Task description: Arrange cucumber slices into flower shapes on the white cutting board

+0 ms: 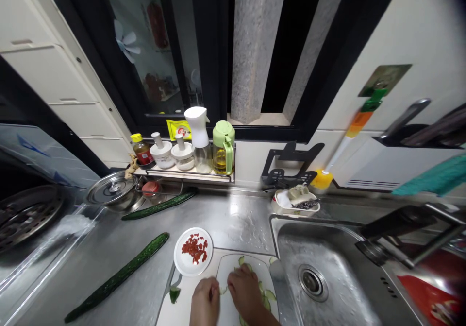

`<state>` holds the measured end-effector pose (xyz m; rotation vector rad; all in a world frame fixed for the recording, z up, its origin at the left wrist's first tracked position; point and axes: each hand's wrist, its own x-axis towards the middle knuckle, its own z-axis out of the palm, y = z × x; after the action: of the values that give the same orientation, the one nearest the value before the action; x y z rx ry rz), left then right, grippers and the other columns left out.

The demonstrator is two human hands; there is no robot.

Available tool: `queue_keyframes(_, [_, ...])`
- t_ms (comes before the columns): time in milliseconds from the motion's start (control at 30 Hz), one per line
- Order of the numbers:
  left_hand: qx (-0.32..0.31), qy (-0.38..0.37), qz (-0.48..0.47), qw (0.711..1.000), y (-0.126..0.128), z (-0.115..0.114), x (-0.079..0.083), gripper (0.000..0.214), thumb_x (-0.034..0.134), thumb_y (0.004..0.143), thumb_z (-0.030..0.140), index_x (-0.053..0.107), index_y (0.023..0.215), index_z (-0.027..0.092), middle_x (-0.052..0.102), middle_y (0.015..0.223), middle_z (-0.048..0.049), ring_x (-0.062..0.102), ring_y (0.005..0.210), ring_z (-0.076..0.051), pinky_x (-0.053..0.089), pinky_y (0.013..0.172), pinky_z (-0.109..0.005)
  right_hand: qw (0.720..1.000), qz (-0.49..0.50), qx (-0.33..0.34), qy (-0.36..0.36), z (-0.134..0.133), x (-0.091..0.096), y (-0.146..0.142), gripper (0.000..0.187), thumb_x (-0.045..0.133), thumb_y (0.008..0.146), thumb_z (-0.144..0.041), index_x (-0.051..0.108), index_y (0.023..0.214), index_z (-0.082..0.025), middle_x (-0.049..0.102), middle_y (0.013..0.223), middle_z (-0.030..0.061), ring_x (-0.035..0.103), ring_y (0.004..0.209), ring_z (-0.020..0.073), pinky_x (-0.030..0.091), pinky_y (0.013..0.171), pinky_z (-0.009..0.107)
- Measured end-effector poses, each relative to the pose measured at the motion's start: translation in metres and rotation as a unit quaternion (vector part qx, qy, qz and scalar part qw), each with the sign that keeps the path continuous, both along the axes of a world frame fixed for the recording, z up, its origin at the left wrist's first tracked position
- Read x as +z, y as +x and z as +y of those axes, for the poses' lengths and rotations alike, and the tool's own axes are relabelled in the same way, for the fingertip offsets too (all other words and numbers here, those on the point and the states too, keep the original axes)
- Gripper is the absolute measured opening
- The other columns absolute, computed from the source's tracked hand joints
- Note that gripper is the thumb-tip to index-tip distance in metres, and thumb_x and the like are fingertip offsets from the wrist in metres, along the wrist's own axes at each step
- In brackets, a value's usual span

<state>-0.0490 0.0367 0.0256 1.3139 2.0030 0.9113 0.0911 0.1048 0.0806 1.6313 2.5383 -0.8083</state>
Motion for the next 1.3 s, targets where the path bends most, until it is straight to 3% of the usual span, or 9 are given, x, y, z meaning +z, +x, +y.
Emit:
queue_keyframes(200, [0.011, -0.01, -0.007, 1.0, -0.002, -0.001, 0.001, 0.016, 0.052, 0.078, 0.027, 0.067, 0.073, 0.021, 0.067, 0.073, -0.004, 0.063, 0.071, -0.018, 0.049, 0.07, -0.026, 0.999, 0.013, -0.005, 0.036, -0.002, -0.004, 0.005, 0.009, 0.06, 0.085, -0.017, 0.068, 0.087, -0.019, 0.071, 0.102, 0.0064, 0.057, 0.109, 0.0289, 0.039, 0.087, 0.043])
queue_keyframes(300, [0.016, -0.008, -0.014, 1.0, -0.002, -0.002, -0.001, 0.017, 0.052, 0.078, 0.03, 0.066, 0.071, 0.022, 0.065, 0.069, -0.0028, 0.062, 0.068, -0.017, 0.049, 0.068, -0.025, 0.996, 0.035, -0.011, 0.078, -0.004, -0.016, 0.013, 0.008, 0.06, 0.085, -0.016, 0.066, 0.082, -0.02, 0.07, 0.096, 0.0058, 0.057, 0.105, 0.0277, 0.04, 0.083, 0.041])
queue_keyframes(433, [0.014, -0.002, -0.013, 1.0, -0.002, -0.003, -0.004, 0.018, 0.051, 0.079, 0.029, 0.066, 0.07, 0.022, 0.064, 0.068, -0.0023, 0.061, 0.066, -0.017, 0.049, 0.067, -0.025, 0.982, 0.093, -0.034, 0.163, -0.014, -0.056, 0.024, 0.014, 0.057, 0.082, -0.01, 0.062, 0.079, -0.022, 0.067, 0.089, 0.0037, 0.057, 0.096, 0.0246, 0.037, 0.075, 0.037])
queue_keyframes(533, [0.014, -0.006, -0.011, 1.0, -0.001, -0.004, -0.007, 0.02, 0.05, 0.08, 0.03, 0.066, 0.072, 0.021, 0.066, 0.07, -0.003, 0.062, 0.068, -0.017, 0.049, 0.069, -0.025, 0.951, 0.145, -0.027, 0.271, -0.025, -0.09, 0.029, 0.018, 0.058, 0.075, -0.006, 0.059, 0.076, -0.024, 0.065, 0.079, -0.0001, 0.054, 0.089, 0.023, 0.033, 0.072, 0.037])
queue_keyframes(633, [0.017, -0.01, -0.014, 1.0, -0.001, -0.005, -0.009, 0.02, 0.051, 0.081, 0.031, 0.067, 0.075, 0.021, 0.068, 0.072, -0.0026, 0.062, 0.068, -0.017, 0.049, 0.07, -0.025, 0.923, 0.167, 0.0, 0.348, -0.035, -0.107, 0.029, 0.021, 0.057, 0.073, -0.01, 0.059, 0.085, -0.027, 0.064, 0.08, -0.0012, 0.053, 0.093, 0.0236, 0.03, 0.076, 0.039])
queue_keyframes(767, [0.014, -0.012, -0.013, 1.0, -0.002, -0.005, -0.011, 0.022, 0.049, 0.082, 0.033, 0.067, 0.075, 0.021, 0.068, 0.072, -0.0027, 0.063, 0.068, -0.016, 0.049, 0.07, -0.025, 0.899, 0.176, 0.002, 0.401, -0.037, -0.106, 0.028, 0.02, 0.057, 0.074, -0.017, 0.059, 0.09, -0.028, 0.066, 0.08, -0.0017, 0.053, 0.096, 0.0238, 0.029, 0.079, 0.038])
queue_keyframes(967, [0.029, -0.013, -0.019, 0.999, -0.001, -0.004, -0.005, 0.023, 0.051, 0.08, 0.036, 0.067, 0.072, 0.022, 0.066, 0.065, -0.0005, 0.062, 0.062, -0.015, 0.049, 0.064, -0.023, 0.89, 0.154, 0.031, 0.427, -0.031, -0.089, 0.031, 0.019, 0.058, 0.075, -0.02, 0.06, 0.093, -0.027, 0.067, 0.081, -0.0022, 0.054, 0.097, 0.0233, 0.029, 0.08, 0.037])
queue_keyframes(1133, [0.038, -0.032, -0.035, 0.998, -0.005, -0.006, 0.0, 0.028, 0.049, 0.081, 0.042, 0.068, 0.074, 0.023, 0.069, 0.066, -0.0001, 0.062, 0.062, -0.015, 0.049, 0.065, -0.022, 0.906, 0.136, 0.037, 0.399, -0.034, -0.073, 0.035, 0.023, 0.064, 0.073, -0.019, 0.061, 0.094, -0.029, 0.068, 0.084, -0.0055, 0.055, 0.098, 0.0216, 0.031, 0.082, 0.034])
queue_keyframes(1300, [0.115, -0.022, 0.011, 0.993, -0.019, -0.015, -0.002, 0.034, 0.048, 0.08, 0.046, 0.07, 0.081, 0.021, 0.072, 0.075, -0.0052, 0.065, 0.07, -0.021, 0.05, 0.073, -0.03, 0.943, 0.091, 0.017, 0.318, -0.045, -0.074, 0.04, 0.032, 0.058, 0.072, -0.01, 0.061, 0.098, -0.028, 0.07, 0.092, -0.0019, 0.056, 0.105, 0.026, 0.037, 0.084, 0.038])
